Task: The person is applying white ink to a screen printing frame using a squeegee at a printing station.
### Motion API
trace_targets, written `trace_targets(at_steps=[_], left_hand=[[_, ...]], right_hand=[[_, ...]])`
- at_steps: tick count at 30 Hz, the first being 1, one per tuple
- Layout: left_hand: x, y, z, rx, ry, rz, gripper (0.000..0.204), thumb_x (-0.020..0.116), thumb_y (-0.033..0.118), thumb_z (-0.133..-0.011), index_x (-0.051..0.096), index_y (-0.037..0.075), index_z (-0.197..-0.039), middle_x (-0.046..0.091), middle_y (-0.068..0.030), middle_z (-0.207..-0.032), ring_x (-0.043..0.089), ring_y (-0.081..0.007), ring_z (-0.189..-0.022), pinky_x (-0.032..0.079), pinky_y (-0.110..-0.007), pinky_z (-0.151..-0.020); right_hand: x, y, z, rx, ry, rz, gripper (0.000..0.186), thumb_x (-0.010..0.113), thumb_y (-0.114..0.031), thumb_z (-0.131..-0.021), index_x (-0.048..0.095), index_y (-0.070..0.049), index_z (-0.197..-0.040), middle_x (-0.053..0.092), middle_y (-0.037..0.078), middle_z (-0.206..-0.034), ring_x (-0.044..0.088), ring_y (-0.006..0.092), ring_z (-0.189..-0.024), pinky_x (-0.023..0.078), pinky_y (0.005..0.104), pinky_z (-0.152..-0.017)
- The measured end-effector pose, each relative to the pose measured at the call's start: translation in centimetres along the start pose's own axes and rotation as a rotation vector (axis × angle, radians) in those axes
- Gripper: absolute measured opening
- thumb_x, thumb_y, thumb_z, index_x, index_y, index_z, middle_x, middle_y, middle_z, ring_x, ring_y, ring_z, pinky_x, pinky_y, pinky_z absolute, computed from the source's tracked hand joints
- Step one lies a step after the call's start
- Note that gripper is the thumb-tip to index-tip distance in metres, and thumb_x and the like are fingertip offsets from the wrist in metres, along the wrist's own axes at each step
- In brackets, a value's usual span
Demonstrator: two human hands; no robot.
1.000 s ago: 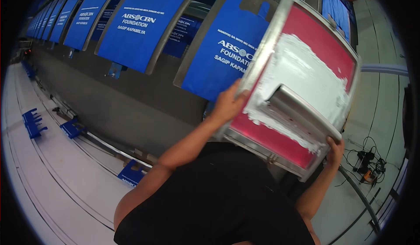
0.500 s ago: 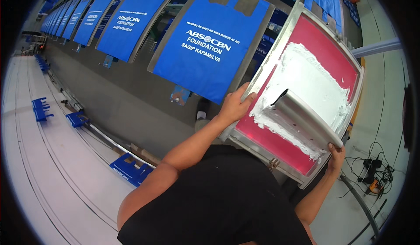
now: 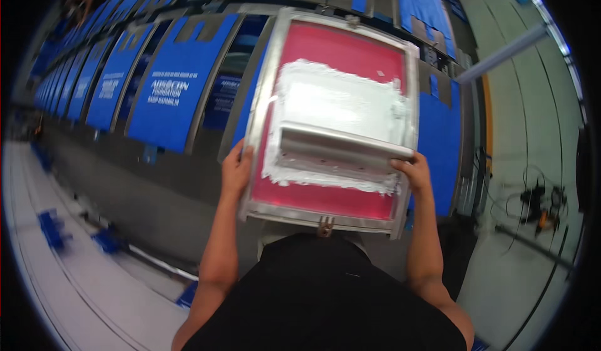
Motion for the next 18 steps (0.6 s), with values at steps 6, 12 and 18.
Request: trace_targets(at_steps=[6,12,18], left_hand=[[-8.3,-1.6,-6.0,-0.027,-0.104,0.06,0.041,0.057,0.026,-0.097,0.055,-0.002,-0.128,0.068,-0.0097,-0.107,0.06,-0.0102,-0.093,0.047,-0.025,-0.082],[-9.0,-2.5,-9.0,-0.103,-0.139,0.055,0.046,0.059,0.027,-0.096,0.054,-0.006,-0.128,0.066,-0.0101,-0.107,0.059,-0.0115,-0.092,0.046,-0.023,-0.081],[-8.0,-2.7,-11.3,0.028,-0.159,-0.138,0.046,0.059,0.031,-0.095,0.056,-0.003,-0.125,0.066,-0.0148,-0.113,0.06,-0.0201,-0.105,0.044,-0.031,-0.093]], right_hand=[[10.1,-2.0,-1.5,0.021,0.046,0.032,0.039,0.081,-0.012,-0.067,0.069,0.002,-0.102,0.068,0.007,-0.086,0.062,0.0137,-0.076,0.048,0.0267,-0.069],[11.5,-1.7,-2.9,0.082,0.079,0.044,0.041,0.083,-0.017,-0.066,0.069,0.0,-0.101,0.067,0.004,-0.082,0.057,0.0095,-0.068,0.043,0.0243,-0.058],[10.4,-0.7,-4.8,0.087,0.115,0.084,0.045,0.084,-0.019,-0.066,0.069,-0.001,-0.105,0.069,0.008,-0.095,0.064,0.0166,-0.086,0.05,0.0299,-0.079]])
Point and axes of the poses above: each hand's wrist, its own z-axis away from the middle knuckle, its own x-axis out of the palm, y = z × x, the point moved 6 cm from there along -z, towards the middle knuckle
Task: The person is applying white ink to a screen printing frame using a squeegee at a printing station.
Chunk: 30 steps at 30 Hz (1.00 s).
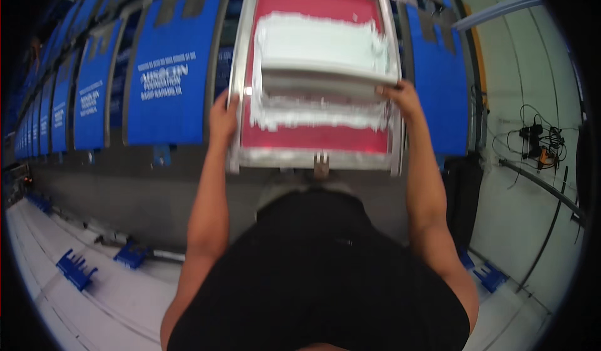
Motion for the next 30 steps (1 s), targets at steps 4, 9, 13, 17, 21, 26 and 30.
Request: trace_targets(at_steps=[4,9,13,17,21,26,30], left_hand=[[1.1,-1.9,-0.9,-0.112,-0.031,0.272,0.049,0.061,0.033,-0.094,0.055,-0.001,-0.129,0.067,-0.0125,-0.102,0.06,-0.013,-0.089,0.047,-0.026,-0.079],[1.5,-1.1,-0.6,-0.132,0.024,0.145,0.052,0.062,0.035,-0.094,0.053,-0.001,-0.13,0.067,-0.0096,-0.095,0.058,-0.0097,-0.081,0.046,-0.023,-0.073],[1.4,-1.2,0.2,-0.12,0.027,0.138,0.051,0.061,0.035,-0.094,0.053,-0.001,-0.13,0.068,-0.0084,-0.093,0.058,-0.0089,-0.079,0.046,-0.023,-0.071],[1.7,-2.0,-0.3,-0.183,0.034,0.096,0.052,0.061,0.037,-0.094,0.053,0.002,-0.131,0.068,-0.0127,-0.1,0.062,-0.0149,-0.088,0.048,-0.027,-0.078],[0.0,-3.6,-1.1,0.017,0.064,-0.467,0.056,0.065,0.044,-0.088,0.054,0.01,-0.131,0.06,-0.0192,-0.116,0.056,-0.0355,-0.106,0.043,-0.042,-0.096],[4.0,14.8,5.8,0.714,-0.199,-0.584,0.047,0.077,0.023,-0.073,0.062,0.006,-0.114,0.061,-0.0124,-0.103,0.055,-0.0328,-0.102,0.042,-0.046,-0.09],[7.6,13.0,2.8,0.633,-0.528,-0.916,0.025,0.072,0.012,-0.069,0.065,0.006,-0.093,0.063,-0.0113,-0.088,0.059,-0.0311,-0.093,0.047,-0.046,-0.079]], right_hand=[[0.3,-0.7,-1.5,-0.054,-0.031,-0.049,0.044,0.084,-0.019,-0.069,0.068,0.001,-0.105,0.069,0.01,-0.095,0.063,0.017,-0.088,0.049,0.0299,-0.082],[0.7,0.8,-1.7,-0.044,-0.028,-0.025,0.042,0.084,-0.018,-0.069,0.069,0.001,-0.103,0.069,0.009,-0.093,0.063,0.0162,-0.087,0.049,0.029,-0.081],[1.3,1.1,-0.6,-0.042,-0.026,-0.066,0.042,0.084,-0.017,-0.068,0.069,0.001,-0.103,0.069,0.009,-0.093,0.063,0.0155,-0.086,0.049,0.028,-0.08],[1.2,1.1,-0.1,-0.022,-0.024,-0.043,0.044,0.084,-0.016,-0.068,0.068,0.002,-0.105,0.068,0.008,-0.094,0.063,0.015,-0.085,0.049,0.0281,-0.079],[1.6,-0.2,0.4,-0.04,-0.121,0.231,0.044,0.082,-0.017,-0.066,0.068,-0.002,-0.105,0.069,0.008,-0.092,0.064,0.0148,-0.082,0.05,0.0307,-0.08],[4.9,-4.1,8.3,-0.53,-0.027,1.115,0.036,0.068,-0.005,-0.063,0.066,-0.007,-0.099,0.066,0.016,-0.09,0.062,0.0343,-0.093,0.047,0.0442,-0.088],[6.6,-4.2,8.1,-0.466,-0.078,1.0,0.039,0.061,0.0,-0.062,0.066,-0.008,-0.099,0.066,0.015,-0.087,0.062,0.0328,-0.091,0.049,0.044,-0.082]])
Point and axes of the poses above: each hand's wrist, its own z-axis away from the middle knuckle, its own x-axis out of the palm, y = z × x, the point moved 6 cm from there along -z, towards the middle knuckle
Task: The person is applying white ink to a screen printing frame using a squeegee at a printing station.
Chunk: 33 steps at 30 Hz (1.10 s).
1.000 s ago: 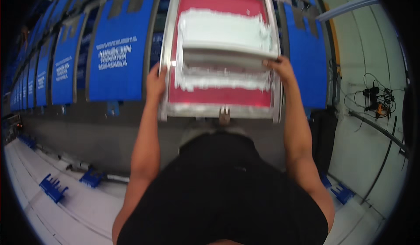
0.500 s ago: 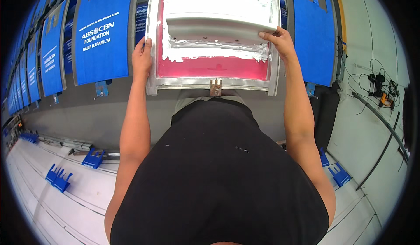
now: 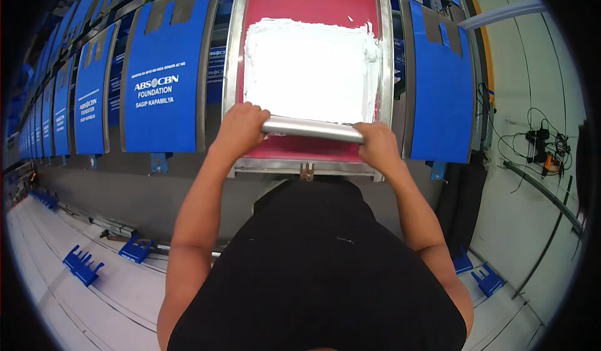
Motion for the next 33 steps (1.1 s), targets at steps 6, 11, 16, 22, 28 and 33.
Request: trace_targets(at_steps=[6,11,16,22,28,33], left_hand=[[-4.4,-3.9,-10.4,-0.026,0.252,-0.064,0.025,0.07,0.009,-0.068,0.067,0.006,-0.092,0.066,-0.0136,-0.093,0.062,-0.0328,-0.088,0.05,-0.043,-0.08],[1.5,-6.7,-11.8,0.021,0.398,-0.112,0.032,0.068,0.007,-0.065,0.059,0.005,-0.096,0.06,-0.0128,-0.095,0.057,-0.0318,-0.092,0.047,-0.043,-0.081],[0.8,-2.5,-3.5,-0.035,0.224,-0.044,0.033,0.07,0.007,-0.06,0.061,0.007,-0.091,0.057,-0.0102,-0.085,0.056,-0.0296,-0.085,0.043,-0.041,-0.074],[1.9,2.0,3.3,-0.053,0.176,0.108,0.027,0.07,0.006,-0.059,0.061,0.006,-0.084,0.058,-0.0097,-0.079,0.056,-0.0296,-0.08,0.043,-0.042,-0.071],[4.1,1.1,3.9,-0.1,0.155,0.161,0.028,0.062,-0.001,-0.059,0.062,0.005,-0.086,0.061,-0.0109,-0.08,0.059,-0.0313,-0.08,0.047,-0.041,-0.073],[5.4,0.9,3.7,-0.046,0.361,0.091,0.031,0.063,-0.002,-0.058,0.064,0.004,-0.088,0.064,-0.011,-0.086,0.061,-0.0308,-0.083,0.046,-0.042,-0.078]], right_hand=[[-4.8,4.2,-11.6,-0.092,0.213,0.094,0.03,0.058,-0.002,-0.067,0.067,-0.007,-0.095,0.066,0.017,-0.08,0.063,0.0369,-0.079,0.049,0.0446,-0.079],[1.0,5.4,-16.3,-0.083,0.165,0.338,0.028,0.056,-0.005,-0.076,0.058,-0.009,-0.105,0.064,0.01,-0.099,0.059,0.0277,-0.103,0.036,0.0553,-0.096],[-0.1,2.4,-6.7,-0.073,0.016,0.099,0.038,0.059,0.0,-0.066,0.06,-0.007,-0.104,0.063,0.013,-0.096,0.057,0.0323,-0.1,0.037,0.0509,-0.097],[0.4,-0.6,1.3,0.032,-0.077,0.011,0.038,0.061,0.0,-0.063,0.063,-0.007,-0.1,0.064,0.012,-0.093,0.059,0.0306,-0.096,0.035,0.0518,-0.103],[2.1,0.3,1.1,0.066,-0.189,0.034,0.041,0.063,0.001,-0.059,0.064,-0.008,-0.099,0.066,0.01,-0.094,0.06,0.0298,-0.097,0.034,0.0526,-0.106],[2.9,0.4,0.8,0.031,0.001,0.027,0.044,0.066,0.0,-0.054,0.066,-0.01,-0.097,0.066,0.009,-0.09,0.062,0.0277,-0.093,0.031,0.0553,-0.108]])
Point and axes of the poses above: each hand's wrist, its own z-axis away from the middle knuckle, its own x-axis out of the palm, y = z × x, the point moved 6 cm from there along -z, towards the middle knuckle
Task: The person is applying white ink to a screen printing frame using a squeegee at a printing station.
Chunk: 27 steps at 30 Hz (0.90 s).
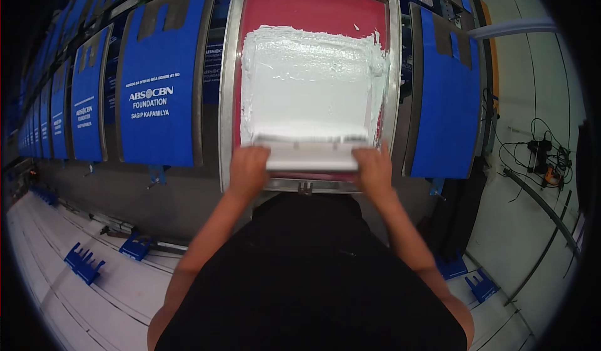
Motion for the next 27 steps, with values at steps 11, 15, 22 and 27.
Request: trace_targets(at_steps=[11,15,22,27], left_hand=[[-2.0,-7.1,-17.6,-0.174,-0.184,-0.065,0.034,0.077,0.033,-0.072,0.071,0.011,-0.097,0.069,-0.016,-0.088,0.067,-0.0334,-0.082,0.053,-0.043,-0.072],[-2.3,-1.4,-3.8,-0.006,-0.187,0.015,0.031,0.065,-0.003,-0.061,0.068,0.006,-0.091,0.066,-0.0125,-0.081,0.061,-0.0339,-0.079,0.048,-0.045,-0.076],[0.3,-4.7,-12.6,-0.08,-0.173,-0.054,0.025,0.068,0.003,-0.061,0.07,0.009,-0.085,0.066,-0.0151,-0.076,0.064,-0.0344,-0.074,0.051,-0.044,-0.07],[-1.0,-8.0,-22.9,-0.157,-0.278,-0.154,0.032,0.074,0.034,-0.075,0.071,0.01,-0.097,0.069,-0.0162,-0.09,0.066,-0.0344,-0.085,0.053,-0.044,-0.075]], right_hand=[[-6.9,3.5,-16.8,0.027,-0.11,0.197,0.034,0.063,-0.013,-0.069,0.069,-0.014,-0.101,0.07,0.011,-0.088,0.067,0.0278,-0.086,0.044,0.0438,-0.095],[-3.5,0.1,-3.0,0.013,-0.161,0.008,0.043,0.062,0.0,-0.061,0.068,-0.01,-0.103,0.068,0.012,-0.095,0.062,0.0287,-0.098,0.029,0.0525,-0.11],[-0.4,4.7,-10.2,-0.037,0.163,0.09,0.029,0.062,-0.005,-0.068,0.067,-0.013,-0.096,0.069,0.01,-0.088,0.065,0.0277,-0.089,0.031,0.0546,-0.107],[-5.9,6.5,-21.2,-0.048,0.027,0.193,0.036,0.062,-0.013,-0.067,0.069,-0.015,-0.101,0.07,0.013,-0.088,0.067,0.0312,-0.083,0.054,0.0413,-0.074]])
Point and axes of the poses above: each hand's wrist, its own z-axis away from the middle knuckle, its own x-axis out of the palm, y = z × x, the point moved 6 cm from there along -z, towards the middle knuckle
